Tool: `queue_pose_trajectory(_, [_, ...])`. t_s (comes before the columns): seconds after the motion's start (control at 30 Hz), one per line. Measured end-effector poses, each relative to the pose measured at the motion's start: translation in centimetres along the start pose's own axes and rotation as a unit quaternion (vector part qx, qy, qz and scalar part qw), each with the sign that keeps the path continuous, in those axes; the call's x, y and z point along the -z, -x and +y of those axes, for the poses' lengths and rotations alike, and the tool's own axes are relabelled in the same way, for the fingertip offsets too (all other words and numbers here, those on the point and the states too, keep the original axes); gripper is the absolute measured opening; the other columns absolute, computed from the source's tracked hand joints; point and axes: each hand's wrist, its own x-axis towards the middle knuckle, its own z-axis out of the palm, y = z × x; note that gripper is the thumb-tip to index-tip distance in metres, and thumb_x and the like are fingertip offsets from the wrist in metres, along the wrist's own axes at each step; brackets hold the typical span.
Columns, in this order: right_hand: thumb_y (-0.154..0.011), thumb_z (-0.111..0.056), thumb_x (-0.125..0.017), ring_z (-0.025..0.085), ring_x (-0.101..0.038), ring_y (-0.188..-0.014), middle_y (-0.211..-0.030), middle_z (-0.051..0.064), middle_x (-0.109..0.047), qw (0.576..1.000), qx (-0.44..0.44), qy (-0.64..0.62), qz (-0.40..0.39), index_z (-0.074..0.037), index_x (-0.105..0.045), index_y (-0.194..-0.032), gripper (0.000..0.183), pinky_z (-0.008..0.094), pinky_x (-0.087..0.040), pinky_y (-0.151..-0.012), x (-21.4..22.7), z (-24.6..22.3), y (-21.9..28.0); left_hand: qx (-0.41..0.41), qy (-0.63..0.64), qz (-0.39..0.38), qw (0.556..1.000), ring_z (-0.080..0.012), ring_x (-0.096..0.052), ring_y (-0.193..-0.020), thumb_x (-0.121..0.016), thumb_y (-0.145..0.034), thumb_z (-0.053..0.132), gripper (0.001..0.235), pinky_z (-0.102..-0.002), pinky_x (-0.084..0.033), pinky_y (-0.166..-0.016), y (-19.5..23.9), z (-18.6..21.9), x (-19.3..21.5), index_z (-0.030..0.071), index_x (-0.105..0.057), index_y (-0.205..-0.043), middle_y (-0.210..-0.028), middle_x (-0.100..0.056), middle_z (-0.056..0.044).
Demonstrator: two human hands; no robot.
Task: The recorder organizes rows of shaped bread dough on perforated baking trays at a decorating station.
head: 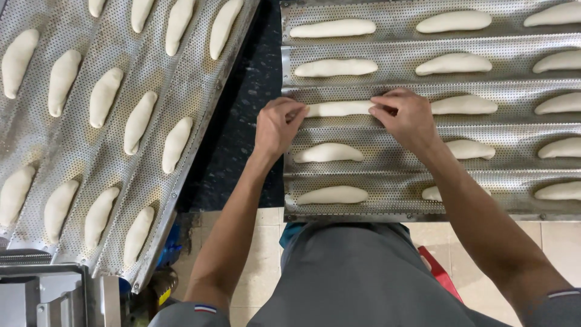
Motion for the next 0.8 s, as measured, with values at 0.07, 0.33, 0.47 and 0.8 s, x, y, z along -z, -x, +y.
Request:
queue_pose_trajectory(0.07, [-0.093, -0.026, -0.078, 0.022, -0.072, -0.075, -0.11, 0.016, -0.075, 1.0, 0.001, 0.009, 0.012, -0.005, -0.078, -0.116, 0.031, 0.035, -0.059, -0.07, 0.8, -2.9, 0.4, 0.014, 0.034, 0.004, 0.999, -0.0265, -0.074, -0.086, -0.081, -0.088, 0.01, 0.018, -0.034, -0.063, -0.072, 0.4, 1.0, 1.1, 0.001, -0.078, -0.102, -0.104, -0.074, -0.015])
queue_pose_trajectory(0.33, [-0.089, -0.026, -0.076, 0.027, -0.072, -0.093, -0.11, 0.013, -0.074, 0.973, 0.212, 0.028, -0.09, -0.009, -0.078, -0.109, 0.026, 0.04, -0.057, -0.081, -5.5, -9.5, 1.7, 0.121, 0.124, 0.08, 0.982, -0.0207, -0.079, -0.082, -0.076, -0.094, 0.013, 0.021, -0.03, -0.061, -0.069, 5.4, 3.7, 2.7, -0.001, -0.075, -0.11, -0.1, -0.078, -0.015])
queue_pose_trajectory(0.47, [-0.079, -0.016, -0.076, 0.029, -0.068, -0.089, -0.095, 0.012, -0.068, 0.957, 0.193, 0.085, -0.201, -0.001, -0.074, -0.099, 0.025, 0.042, -0.058, -0.08, -6.5, -10.9, 1.0, 0.137, 0.154, 0.038, 0.978, -0.0179, -0.079, -0.082, -0.073, -0.096, 0.018, 0.025, -0.029, -0.061, -0.072, 6.7, 3.5, 1.8, -0.001, -0.075, -0.111, -0.095, -0.079, -0.015])
queue_pose_trajectory(0.8, [-0.073, -0.029, -0.088, 0.033, -0.07, -0.098, -0.114, 0.014, -0.073, 0.981, 0.147, 0.058, -0.11, -0.006, -0.075, -0.121, 0.054, 0.044, -0.055, -0.084, -2.5, -7.5, 4.0, 0.246, 0.185, -0.216, 0.927, -0.0146, -0.072, -0.071, -0.074, -0.091, 0.041, 0.042, -0.031, -0.058, -0.064, 4.3, 3.7, -0.4, 0.002, -0.079, -0.106, -0.083, -0.079, -0.013])
